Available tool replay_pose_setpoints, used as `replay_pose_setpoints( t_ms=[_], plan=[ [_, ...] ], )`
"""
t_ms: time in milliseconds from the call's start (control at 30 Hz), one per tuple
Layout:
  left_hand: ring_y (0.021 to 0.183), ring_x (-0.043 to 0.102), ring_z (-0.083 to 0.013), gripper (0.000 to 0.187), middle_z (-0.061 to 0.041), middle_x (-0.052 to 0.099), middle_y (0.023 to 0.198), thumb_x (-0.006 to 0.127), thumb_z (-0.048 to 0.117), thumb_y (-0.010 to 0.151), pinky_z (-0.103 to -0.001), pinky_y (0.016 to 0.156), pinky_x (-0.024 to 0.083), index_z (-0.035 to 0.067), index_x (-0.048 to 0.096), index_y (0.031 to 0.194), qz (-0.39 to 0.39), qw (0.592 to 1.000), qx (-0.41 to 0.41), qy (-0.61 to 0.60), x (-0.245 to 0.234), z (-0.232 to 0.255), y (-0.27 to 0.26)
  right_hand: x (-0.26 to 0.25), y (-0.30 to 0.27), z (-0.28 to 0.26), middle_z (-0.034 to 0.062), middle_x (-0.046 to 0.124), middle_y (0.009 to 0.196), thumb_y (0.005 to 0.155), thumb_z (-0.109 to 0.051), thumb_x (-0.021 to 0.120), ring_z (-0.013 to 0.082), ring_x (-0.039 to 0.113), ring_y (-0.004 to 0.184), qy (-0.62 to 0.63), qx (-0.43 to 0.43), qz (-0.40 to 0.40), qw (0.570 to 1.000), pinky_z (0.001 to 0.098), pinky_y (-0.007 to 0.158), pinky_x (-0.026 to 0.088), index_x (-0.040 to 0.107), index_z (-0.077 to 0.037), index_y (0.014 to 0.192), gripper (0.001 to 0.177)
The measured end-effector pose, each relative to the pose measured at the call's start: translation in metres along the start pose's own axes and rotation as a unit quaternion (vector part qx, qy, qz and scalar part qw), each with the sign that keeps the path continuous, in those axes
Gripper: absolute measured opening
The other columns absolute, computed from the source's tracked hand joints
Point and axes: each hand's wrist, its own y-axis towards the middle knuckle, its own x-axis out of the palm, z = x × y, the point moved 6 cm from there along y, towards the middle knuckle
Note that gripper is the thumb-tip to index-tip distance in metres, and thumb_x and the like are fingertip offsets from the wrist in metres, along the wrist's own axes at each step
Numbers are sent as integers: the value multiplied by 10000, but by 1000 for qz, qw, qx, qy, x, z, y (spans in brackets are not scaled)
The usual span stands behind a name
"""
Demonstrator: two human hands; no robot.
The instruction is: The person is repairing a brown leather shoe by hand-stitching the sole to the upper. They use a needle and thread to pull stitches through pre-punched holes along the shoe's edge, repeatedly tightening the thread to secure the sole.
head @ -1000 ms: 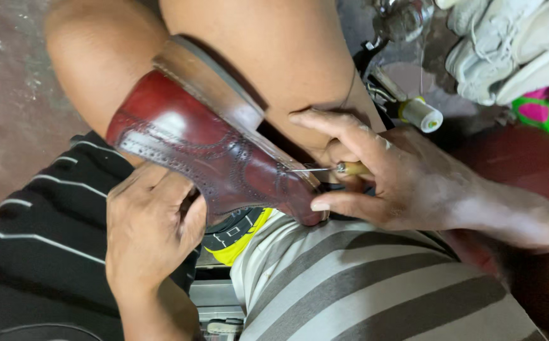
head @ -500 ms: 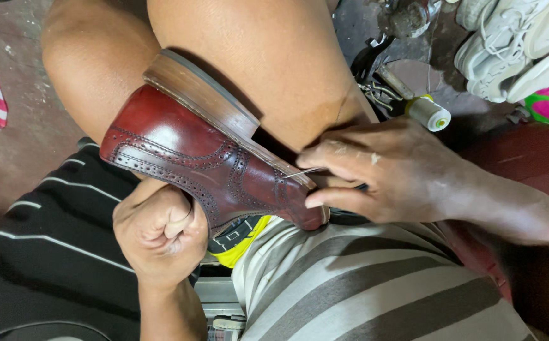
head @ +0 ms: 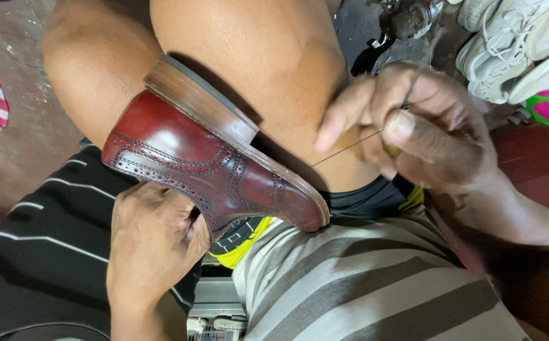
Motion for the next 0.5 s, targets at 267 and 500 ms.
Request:
replay_pose_setpoints(
  t_ms=[267, 500],
  plan=[
    [645, 632, -292, 162, -61, 635, 704, 731, 73, 656, -393, 661, 474, 109, 705, 813, 84, 989, 42, -112, -5, -2, 9, 35, 2, 17, -25, 533, 759, 1139, -174, 481, 33, 513, 621, 9, 30, -25, 999, 188, 534, 465, 494, -98, 964, 192],
    [657, 591, -255, 219, -34, 566, 656, 633, -52, 602, -348, 732, 459, 119, 495, 606, 126, 980, 29, -150, 9, -21, -1, 37, 12, 27, -51, 403, 707, 1127, -157, 515, 32, 367, 608, -114, 134, 10, 984, 237, 540, 343, 441, -96, 819, 323]
  ],
)
